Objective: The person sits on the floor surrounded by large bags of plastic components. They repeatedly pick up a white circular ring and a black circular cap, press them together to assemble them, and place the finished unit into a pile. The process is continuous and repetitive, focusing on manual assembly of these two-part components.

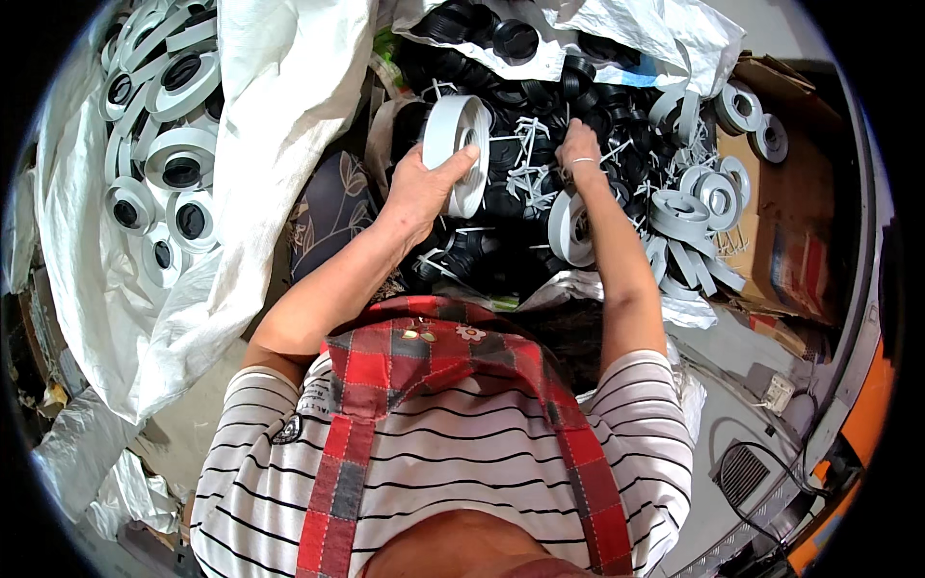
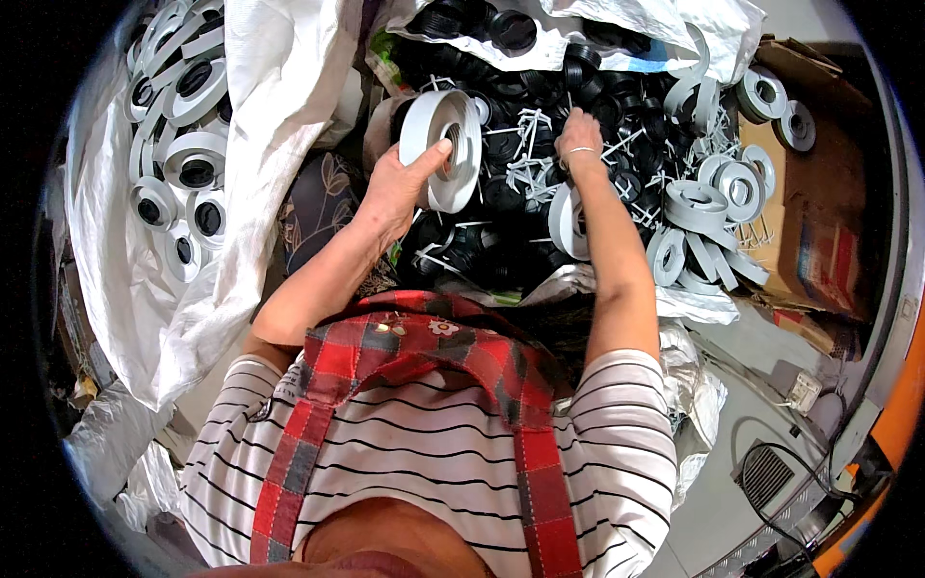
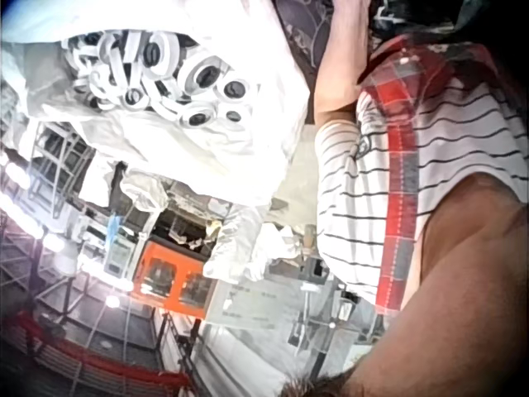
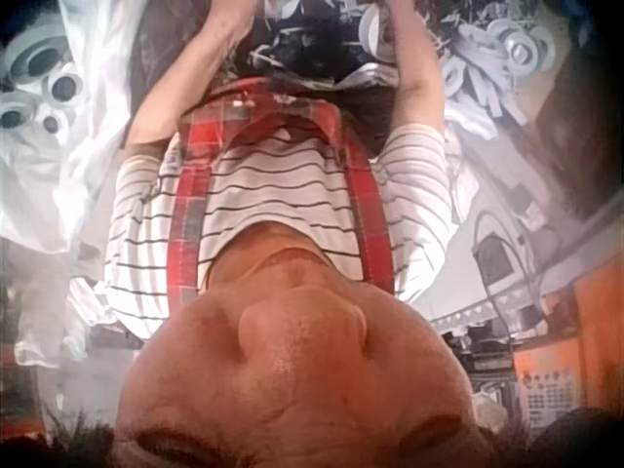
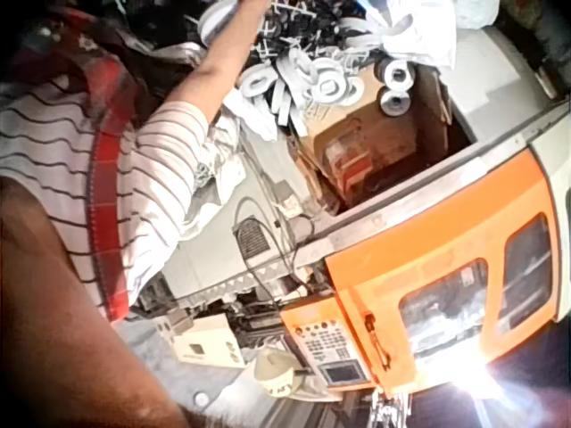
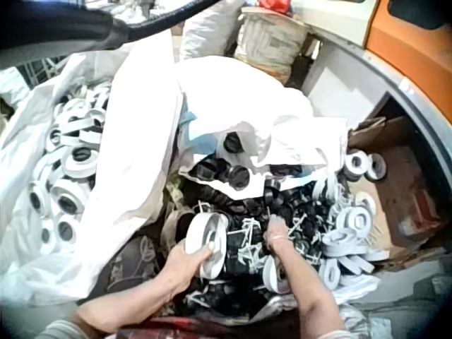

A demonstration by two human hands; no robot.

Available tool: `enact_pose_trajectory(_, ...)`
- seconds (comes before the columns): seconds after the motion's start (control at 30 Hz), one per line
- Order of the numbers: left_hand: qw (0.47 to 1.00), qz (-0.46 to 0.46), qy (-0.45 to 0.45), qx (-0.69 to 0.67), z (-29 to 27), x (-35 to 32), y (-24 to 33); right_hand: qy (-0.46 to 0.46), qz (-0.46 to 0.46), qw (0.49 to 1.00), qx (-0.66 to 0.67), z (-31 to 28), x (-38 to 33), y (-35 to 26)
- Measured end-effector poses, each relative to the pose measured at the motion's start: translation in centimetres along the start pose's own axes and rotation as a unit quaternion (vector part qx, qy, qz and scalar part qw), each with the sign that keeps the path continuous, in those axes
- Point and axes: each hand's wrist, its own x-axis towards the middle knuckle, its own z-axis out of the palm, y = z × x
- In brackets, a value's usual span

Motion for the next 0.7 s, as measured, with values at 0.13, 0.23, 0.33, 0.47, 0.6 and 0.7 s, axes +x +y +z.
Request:
enact_pose_trajectory(0.13,0.999,0.025,-0.030,0.028,0.4,-0.1,-0.7,0.141,-0.081,0.977,0.139,-6.5,-3.6,-1.0)
enact_pose_trajectory(0.23,0.993,-0.045,-0.108,-0.017,1.1,-0.4,-0.8,0.147,-0.143,0.934,0.294,-9.4,-7.4,-2.2)
enact_pose_trajectory(0.33,0.967,-0.095,-0.184,-0.149,2.5,-2.3,0.1,0.057,-0.104,0.927,0.355,-11.7,-11.9,-5.2)
enact_pose_trajectory(0.47,0.974,-0.050,-0.199,-0.095,1.9,-4.2,0.0,0.012,-0.205,0.936,0.285,-14.6,-16.1,-6.9)
enact_pose_trajectory(0.6,0.975,-0.042,-0.216,-0.038,1.5,-6.1,0.4,0.051,-0.332,0.920,0.203,-15.2,-18.8,-6.9)
enact_pose_trajectory(0.7,0.948,-0.130,-0.290,-0.029,0.8,-6.4,1.4,0.067,-0.458,0.880,0.110,-16.9,-20.1,-6.6)
